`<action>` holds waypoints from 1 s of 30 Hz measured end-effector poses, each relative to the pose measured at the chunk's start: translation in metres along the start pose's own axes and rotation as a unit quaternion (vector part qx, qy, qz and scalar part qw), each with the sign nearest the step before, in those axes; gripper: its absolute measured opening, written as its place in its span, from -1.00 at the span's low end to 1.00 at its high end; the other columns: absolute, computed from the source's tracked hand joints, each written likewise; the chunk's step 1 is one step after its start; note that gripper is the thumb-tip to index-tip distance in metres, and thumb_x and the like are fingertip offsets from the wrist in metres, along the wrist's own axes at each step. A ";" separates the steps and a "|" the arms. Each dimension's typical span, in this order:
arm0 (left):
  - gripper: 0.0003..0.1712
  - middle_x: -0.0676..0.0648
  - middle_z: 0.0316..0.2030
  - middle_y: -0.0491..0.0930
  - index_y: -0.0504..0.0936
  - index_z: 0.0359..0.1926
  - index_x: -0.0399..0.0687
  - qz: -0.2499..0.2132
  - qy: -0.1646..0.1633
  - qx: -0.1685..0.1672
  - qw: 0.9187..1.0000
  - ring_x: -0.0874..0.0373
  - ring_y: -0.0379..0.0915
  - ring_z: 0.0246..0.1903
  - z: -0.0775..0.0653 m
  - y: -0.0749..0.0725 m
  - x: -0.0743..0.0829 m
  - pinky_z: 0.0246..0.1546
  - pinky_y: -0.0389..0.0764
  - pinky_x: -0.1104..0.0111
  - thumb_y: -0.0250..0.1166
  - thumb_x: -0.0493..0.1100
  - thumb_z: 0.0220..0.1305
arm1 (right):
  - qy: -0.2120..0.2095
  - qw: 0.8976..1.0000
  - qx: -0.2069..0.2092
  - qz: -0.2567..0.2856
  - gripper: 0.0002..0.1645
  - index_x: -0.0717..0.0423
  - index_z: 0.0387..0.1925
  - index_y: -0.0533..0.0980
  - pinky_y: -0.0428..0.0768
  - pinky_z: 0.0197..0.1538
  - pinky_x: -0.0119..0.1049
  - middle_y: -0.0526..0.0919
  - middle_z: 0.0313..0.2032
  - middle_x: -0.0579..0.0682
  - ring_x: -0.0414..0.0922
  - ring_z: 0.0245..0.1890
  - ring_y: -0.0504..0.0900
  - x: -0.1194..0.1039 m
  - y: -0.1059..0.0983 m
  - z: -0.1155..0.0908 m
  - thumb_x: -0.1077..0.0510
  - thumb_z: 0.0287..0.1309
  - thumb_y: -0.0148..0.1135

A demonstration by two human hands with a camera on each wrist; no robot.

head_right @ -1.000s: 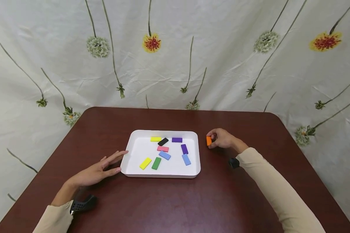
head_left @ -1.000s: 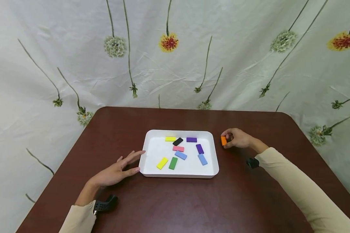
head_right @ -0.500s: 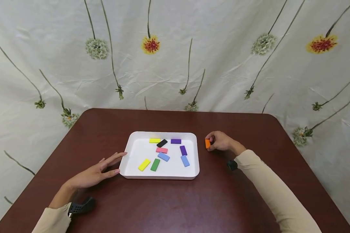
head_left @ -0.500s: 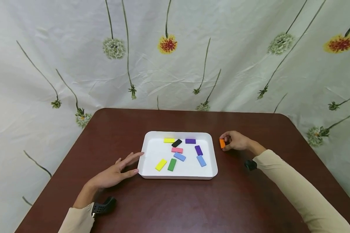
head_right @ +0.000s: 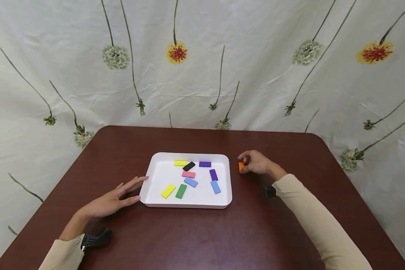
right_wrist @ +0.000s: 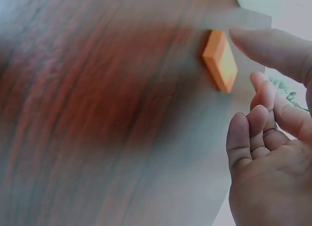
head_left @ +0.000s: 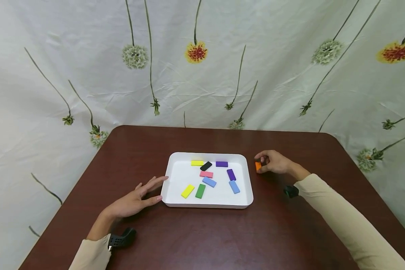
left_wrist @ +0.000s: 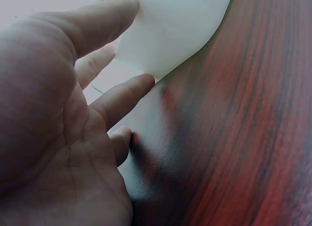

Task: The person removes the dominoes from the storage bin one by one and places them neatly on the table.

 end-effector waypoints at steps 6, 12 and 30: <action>-0.23 -0.11 0.54 0.13 0.12 0.55 0.38 0.000 0.006 -0.002 1.000 -0.24 -0.45 0.58 -0.001 0.000 0.002 0.40 -0.55 -0.32 0.23 0.09 0.43 | -0.028 0.999 0.027 -0.003 -0.56 0.42 0.06 0.52 0.30 -0.40 -0.38 0.38 -0.29 0.12 -0.10 -0.39 0.29 -0.016 -0.005 -0.001 0.30 0.17 0.38; -0.23 -0.14 0.54 0.12 0.12 0.55 0.35 -0.002 0.010 -0.002 1.000 -0.25 -0.46 0.57 0.000 0.000 0.002 0.39 -0.56 -0.34 0.23 0.08 0.43 | -0.029 0.999 0.034 0.015 -0.63 0.25 0.01 0.59 0.35 -0.35 -0.35 0.39 -0.29 0.05 -0.07 -0.34 0.34 -0.025 -0.004 0.001 0.18 0.21 0.41; -0.22 -0.06 0.54 0.14 0.12 0.53 0.49 -0.013 -0.008 -0.001 1.000 -0.16 -0.44 0.59 0.002 0.000 -0.002 0.43 -0.55 -0.27 0.25 0.13 0.40 | -0.061 0.996 -0.036 -0.045 -0.56 0.22 0.04 0.62 0.29 -0.07 -0.12 0.32 -0.35 0.02 -0.05 -0.19 0.31 -0.064 0.021 0.014 0.16 0.13 0.47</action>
Point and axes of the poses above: each hand's wrist, its own z-axis towards the middle knuckle, its own y-axis out of the palm, x = y × z, the point moved 9 cm from there along z, towards the middle knuckle
